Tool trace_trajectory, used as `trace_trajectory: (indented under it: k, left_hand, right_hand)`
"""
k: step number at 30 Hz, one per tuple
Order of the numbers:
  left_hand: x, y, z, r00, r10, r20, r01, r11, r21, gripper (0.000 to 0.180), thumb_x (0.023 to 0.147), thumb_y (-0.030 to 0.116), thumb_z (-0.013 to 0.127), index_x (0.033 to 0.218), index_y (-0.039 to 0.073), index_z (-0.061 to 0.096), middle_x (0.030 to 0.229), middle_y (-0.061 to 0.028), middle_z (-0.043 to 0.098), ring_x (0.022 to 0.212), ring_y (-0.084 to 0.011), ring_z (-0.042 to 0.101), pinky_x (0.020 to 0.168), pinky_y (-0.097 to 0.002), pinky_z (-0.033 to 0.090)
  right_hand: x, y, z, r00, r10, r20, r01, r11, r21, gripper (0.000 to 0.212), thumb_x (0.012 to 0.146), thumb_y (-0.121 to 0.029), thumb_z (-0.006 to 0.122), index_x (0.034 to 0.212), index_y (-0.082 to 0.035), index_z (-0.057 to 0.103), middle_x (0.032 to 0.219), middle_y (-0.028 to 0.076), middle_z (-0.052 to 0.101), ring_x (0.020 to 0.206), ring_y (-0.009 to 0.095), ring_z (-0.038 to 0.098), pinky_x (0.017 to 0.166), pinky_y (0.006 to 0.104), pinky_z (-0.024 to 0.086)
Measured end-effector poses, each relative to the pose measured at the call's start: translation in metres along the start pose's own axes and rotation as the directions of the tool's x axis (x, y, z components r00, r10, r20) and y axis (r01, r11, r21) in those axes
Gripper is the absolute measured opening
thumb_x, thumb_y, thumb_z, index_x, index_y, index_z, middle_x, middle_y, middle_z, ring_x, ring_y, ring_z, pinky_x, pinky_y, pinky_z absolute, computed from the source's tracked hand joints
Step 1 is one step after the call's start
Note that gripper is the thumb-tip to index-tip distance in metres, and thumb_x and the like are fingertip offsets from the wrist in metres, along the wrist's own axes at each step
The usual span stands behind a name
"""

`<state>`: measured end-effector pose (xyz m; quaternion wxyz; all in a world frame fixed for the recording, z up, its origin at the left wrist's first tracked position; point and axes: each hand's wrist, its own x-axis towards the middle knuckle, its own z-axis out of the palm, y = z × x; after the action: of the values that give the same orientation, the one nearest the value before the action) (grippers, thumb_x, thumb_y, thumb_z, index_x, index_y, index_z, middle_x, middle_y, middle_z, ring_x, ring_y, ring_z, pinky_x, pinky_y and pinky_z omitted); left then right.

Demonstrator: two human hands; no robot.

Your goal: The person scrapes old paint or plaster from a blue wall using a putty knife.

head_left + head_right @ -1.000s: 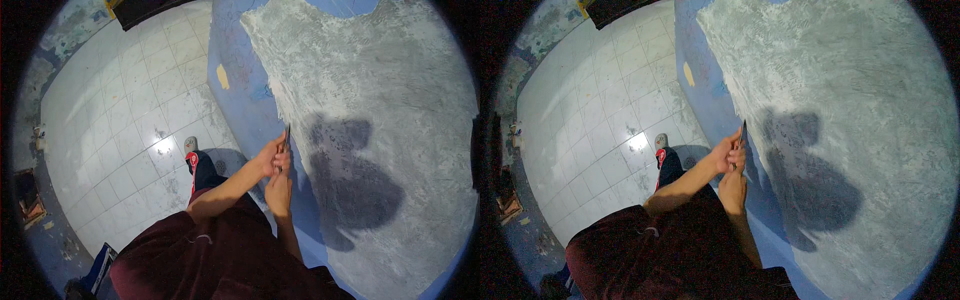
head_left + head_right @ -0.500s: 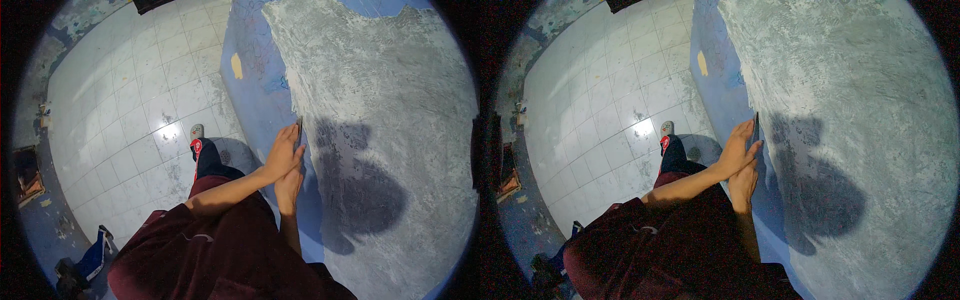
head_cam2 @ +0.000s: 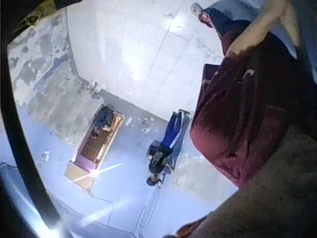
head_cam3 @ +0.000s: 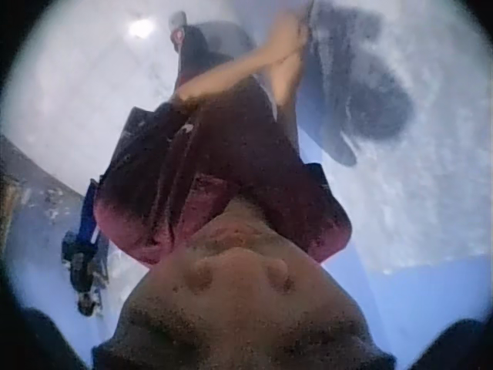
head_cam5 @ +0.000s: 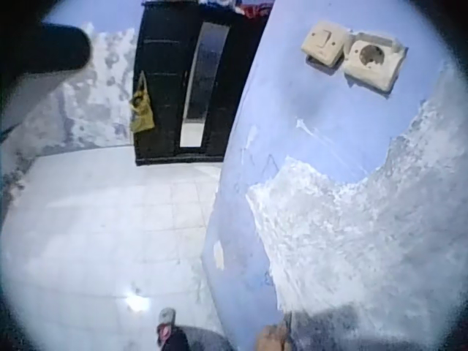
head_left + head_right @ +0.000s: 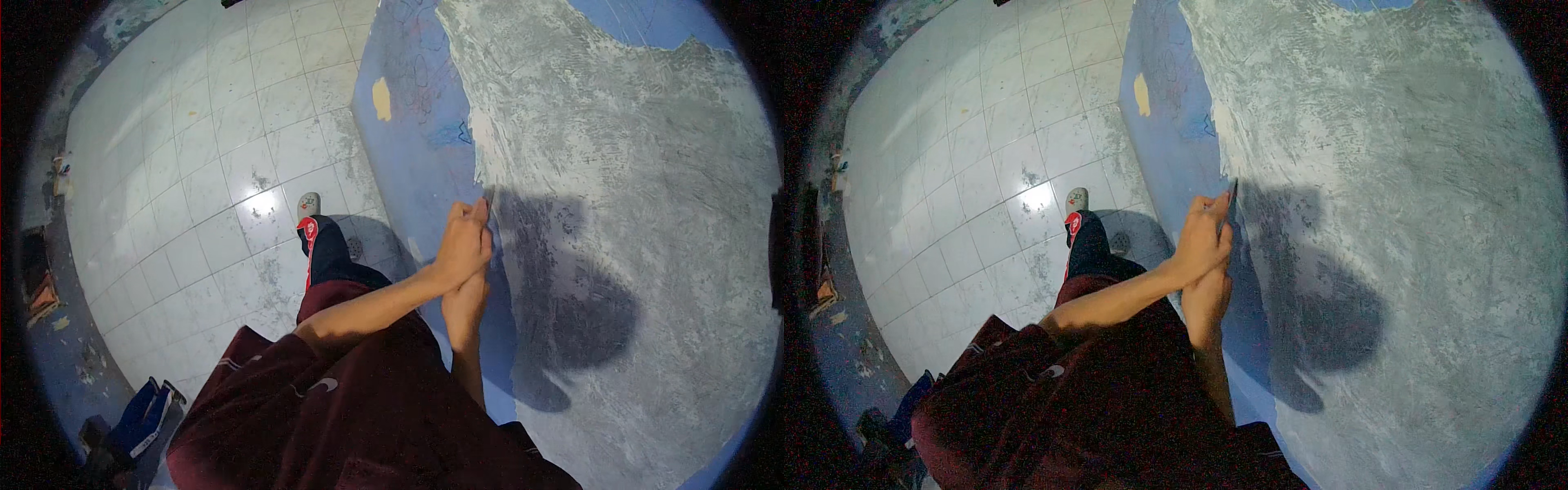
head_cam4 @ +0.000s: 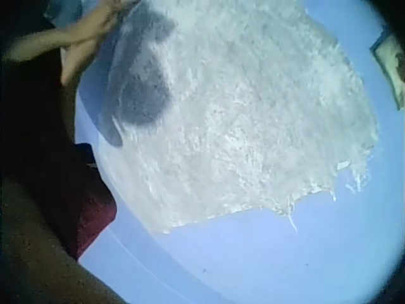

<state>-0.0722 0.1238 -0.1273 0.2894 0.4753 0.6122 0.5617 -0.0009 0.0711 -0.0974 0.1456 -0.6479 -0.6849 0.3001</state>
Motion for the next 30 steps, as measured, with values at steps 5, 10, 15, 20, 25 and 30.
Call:
trace_trajectory:
  k: [5, 10, 15, 20, 25, 30]
  left_hand:
    - [0.005, -0.003, 0.001, 0.998, -0.037, -0.053, 0.034, 0.997, -0.064, 0.030, 0.068, -0.004, 0.050, 0.098, -0.010, 0.052, 0.080, -0.0247, 0.055, 0.083, -0.0384, 0.047, 0.074, -0.0452, 0.042]
    - [-0.003, -0.006, 0.008, 0.995, -0.045, -0.085, 0.040, 0.998, -0.055, 0.026, 0.070, -0.006, 0.048, 0.096, -0.008, 0.052, 0.073, -0.0232, 0.051, 0.078, -0.0371, 0.045, 0.068, -0.0467, 0.040]
    - [-0.004, -0.006, 0.012, 0.991, -0.061, -0.118, 0.046, 0.991, -0.128, 0.027, 0.069, -0.007, 0.050, 0.095, -0.007, 0.052, 0.076, -0.0224, 0.051, 0.079, -0.0374, 0.045, 0.069, -0.0464, 0.040]
    - [0.003, -0.013, 0.013, 0.988, -0.031, -0.150, 0.017, 0.996, -0.092, 0.025, 0.069, -0.005, 0.052, 0.094, -0.006, 0.052, 0.078, -0.0225, 0.049, 0.081, -0.0375, 0.045, 0.069, -0.0459, 0.039]
    - [-0.005, -0.024, 0.024, 0.979, -0.138, -0.154, 0.103, 0.971, -0.214, 0.024, 0.070, -0.003, 0.058, 0.094, -0.005, 0.055, 0.086, -0.0200, 0.047, 0.079, -0.0336, 0.047, 0.071, -0.0404, 0.040]
    - [-0.003, -0.028, 0.017, 0.982, -0.181, -0.054, 0.168, 0.967, -0.192, 0.024, 0.073, -0.002, 0.057, 0.098, -0.005, 0.055, 0.088, -0.0196, 0.047, 0.082, -0.0330, 0.048, 0.075, -0.0375, 0.041]
  right_hand:
    - [0.009, -0.004, -0.001, 0.996, -0.037, 0.083, 0.041, 0.998, -0.041, 0.053, 0.086, -0.022, 0.054, 0.133, -0.002, 0.038, 0.107, 0.028, 0.059, 0.095, 0.047, 0.057, 0.076, 0.0496, 0.046]
    - [0.002, -0.004, 0.000, 0.990, -0.134, -0.044, 0.132, 0.990, -0.040, 0.031, 0.088, -0.015, 0.053, 0.113, 0.002, 0.052, 0.098, 0.026, 0.062, 0.092, 0.043, 0.060, 0.072, 0.0448, 0.047]
    - [0.002, 0.000, -0.001, 0.983, -0.183, -0.023, 0.179, 0.977, -0.113, 0.032, 0.089, -0.014, 0.051, 0.115, 0.003, 0.051, 0.099, 0.025, 0.062, 0.092, 0.043, 0.059, 0.072, 0.0448, 0.047]
    - [0.021, 0.029, 0.005, 0.949, -0.309, 0.059, 0.312, 0.899, -0.309, 0.035, 0.089, -0.017, 0.049, 0.118, 0.004, 0.049, 0.101, 0.027, 0.061, 0.092, 0.044, 0.058, 0.072, 0.0464, 0.046]
    - [0.003, -0.005, -0.004, 0.982, -0.190, 0.007, 0.190, 0.982, 0.023, 0.043, 0.089, -0.024, 0.052, 0.119, 0.005, 0.047, 0.101, 0.029, 0.060, 0.091, 0.045, 0.059, 0.070, 0.0457, 0.045]
    - [0.006, 0.007, 0.003, 0.983, -0.175, 0.059, 0.179, 0.981, -0.069, 0.049, 0.087, -0.018, 0.055, 0.128, 0.003, 0.039, 0.110, 0.027, 0.058, 0.096, 0.047, 0.057, 0.075, 0.0479, 0.046]
